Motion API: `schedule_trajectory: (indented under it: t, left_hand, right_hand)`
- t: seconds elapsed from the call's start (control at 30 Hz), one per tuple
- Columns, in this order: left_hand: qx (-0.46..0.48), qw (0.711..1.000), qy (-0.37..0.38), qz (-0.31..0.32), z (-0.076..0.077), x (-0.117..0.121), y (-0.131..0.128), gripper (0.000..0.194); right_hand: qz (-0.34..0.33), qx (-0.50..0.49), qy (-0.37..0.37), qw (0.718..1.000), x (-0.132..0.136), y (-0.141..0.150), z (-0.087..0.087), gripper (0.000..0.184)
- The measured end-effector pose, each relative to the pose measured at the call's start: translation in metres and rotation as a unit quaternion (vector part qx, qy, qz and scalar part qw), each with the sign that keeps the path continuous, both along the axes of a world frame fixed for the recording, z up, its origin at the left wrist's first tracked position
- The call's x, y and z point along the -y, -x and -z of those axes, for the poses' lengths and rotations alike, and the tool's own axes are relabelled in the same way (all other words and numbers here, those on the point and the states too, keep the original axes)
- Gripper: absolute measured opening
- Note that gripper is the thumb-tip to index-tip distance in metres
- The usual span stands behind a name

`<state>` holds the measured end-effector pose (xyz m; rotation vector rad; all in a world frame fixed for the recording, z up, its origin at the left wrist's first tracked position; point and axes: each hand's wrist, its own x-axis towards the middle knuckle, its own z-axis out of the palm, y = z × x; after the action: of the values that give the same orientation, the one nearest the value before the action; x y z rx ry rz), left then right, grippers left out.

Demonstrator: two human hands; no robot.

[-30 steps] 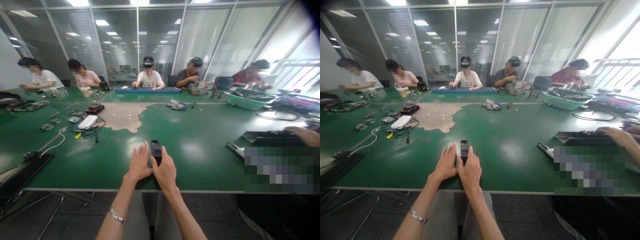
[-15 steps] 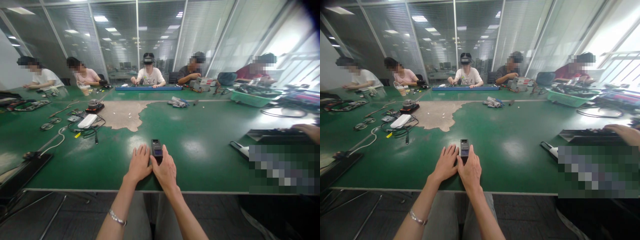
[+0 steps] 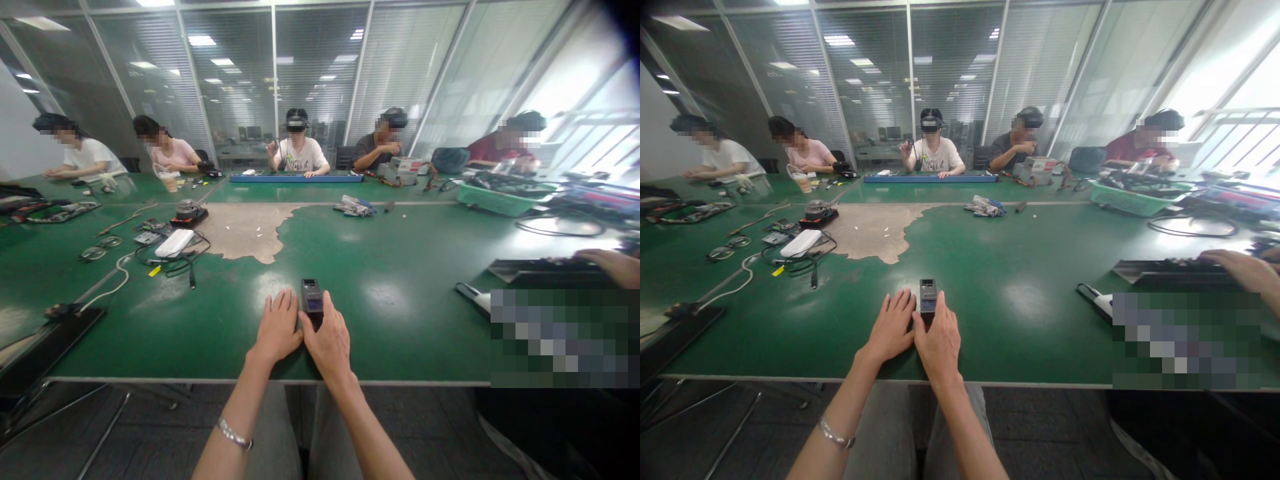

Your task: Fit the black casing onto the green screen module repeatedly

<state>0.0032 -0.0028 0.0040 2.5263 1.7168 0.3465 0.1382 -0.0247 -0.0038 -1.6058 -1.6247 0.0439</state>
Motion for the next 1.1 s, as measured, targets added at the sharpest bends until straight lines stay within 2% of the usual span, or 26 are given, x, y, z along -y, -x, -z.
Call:
schedule_trajectory:
  t: [0.13,0.33,0.63,0.8,0.93,1.1]
  left_hand:
    - [0.018,1.000,0.004,0.000,0.000,0.000,0.002,0.069]
    - [0.031,1.000,0.004,0.001,0.001,0.000,0.004,0.068]
    - [0.030,1.000,-0.001,0.006,0.000,0.001,0.005,0.067]
    - [0.029,1.000,0.002,0.010,0.001,0.000,0.006,0.074]
    - [0.028,1.000,0.007,0.007,0.000,0.000,0.006,0.082]
    - [0.032,0.999,-0.007,0.008,0.000,0.000,0.005,0.086]
  right_hand:
    - [0.009,-0.003,-0.012,1.000,0.002,0.001,-0.002,0.075]
    - [0.022,0.028,0.007,0.999,0.003,0.002,-0.003,0.063]
    - [0.030,0.050,0.024,0.998,0.004,0.002,-0.003,0.063]
    - [0.044,0.005,0.033,0.998,0.002,0.003,-0.010,0.067]
    - [0.039,-0.053,0.006,0.998,-0.001,0.001,-0.021,0.068]
    - [0.061,-0.081,-0.040,0.994,-0.005,-0.022,-0.029,0.069]
